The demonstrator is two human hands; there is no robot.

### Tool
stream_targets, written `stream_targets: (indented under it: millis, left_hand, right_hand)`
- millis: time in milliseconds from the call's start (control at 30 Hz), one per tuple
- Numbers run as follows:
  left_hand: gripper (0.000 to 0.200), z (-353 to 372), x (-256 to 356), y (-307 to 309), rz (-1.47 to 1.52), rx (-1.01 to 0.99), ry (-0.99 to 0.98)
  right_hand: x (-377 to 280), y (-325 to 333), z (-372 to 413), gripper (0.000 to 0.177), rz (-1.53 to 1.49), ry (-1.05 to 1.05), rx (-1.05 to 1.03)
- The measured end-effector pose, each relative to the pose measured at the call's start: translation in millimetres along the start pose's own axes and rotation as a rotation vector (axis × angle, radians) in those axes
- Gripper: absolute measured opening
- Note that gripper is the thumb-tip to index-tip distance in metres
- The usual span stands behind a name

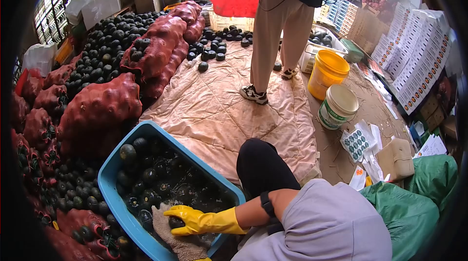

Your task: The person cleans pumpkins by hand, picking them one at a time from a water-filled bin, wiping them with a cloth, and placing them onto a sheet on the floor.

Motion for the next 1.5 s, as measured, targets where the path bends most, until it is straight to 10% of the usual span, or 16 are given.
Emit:
stream_targets:
  millis: [200, 433, 500, 767, 933, 1100, 1200, 1333, 1433, 1500]
  left_hand:
    - [0.053, 36.9, 5.2, -63.9, 0.247, -0.292, 0.442]
    - [0.046, 60.3, 13.0, -82.7, 0.184, -0.111, 0.338]
    - [0.046, 54.1, 11.3, -81.8, 0.152, -0.115, 0.292]
    - [0.045, 63.1, 34.2, -81.1, -0.177, -0.124, -0.021]
    - [0.047, 58.5, 30.9, -62.1, -0.057, -0.050, 0.063]
    - [0.049, 41.5, 28.8, -57.0, 0.078, -0.039, 0.124]
    - [0.050, 51.9, 22.6, -70.1, 0.132, -0.026, 0.128]
    - [0.052, 38.4, 27.8, -50.6, 0.177, -0.010, 0.138]
    - [0.053, 34.4, 29.3, -40.6, 0.212, 0.009, 0.134]
    - [0.054, 44.2, 29.0, -45.6, 0.224, 0.022, 0.140]
  right_hand:
    - [48.0, 24.8, -47.7, 0.072, -0.091, -0.370, 0.341]
    - [2.6, 2.1, 3.9, 0.071, -0.120, 0.071, 0.064]
    - [24.2, 23.8, -27.4, 0.066, 0.061, -0.039, 0.549]
    - [14.6, 10.9, -39.8, 0.042, 0.350, 0.061, -0.011]
    - [-54.6, -22.4, 11.7, 0.042, 0.458, 0.329, 0.135]
    - [-44.2, -9.2, -1.0, 0.051, -0.456, -0.139, 0.067]
    - [-21.0, 0.8, -16.0, 0.064, -0.020, 0.229, 0.285]
    - [-51.3, 9.8, 7.2, 0.085, 0.376, -0.106, -0.330]
    - [-48.0, 14.3, 6.9, 0.088, -0.109, -0.390, -0.419]
    - [-11.0, -14.5, 2.7, 0.090, -0.372, -0.394, -0.046]
Point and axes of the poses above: each hand's wrist, its own z-axis away from the middle knuckle, its own y-axis out of the back of the hand, x = y × z, the point moved 6 cm from there along -z, towards the middle knuckle, and after that the axes turned 3 degrees about -y, right-handed, at the moved point
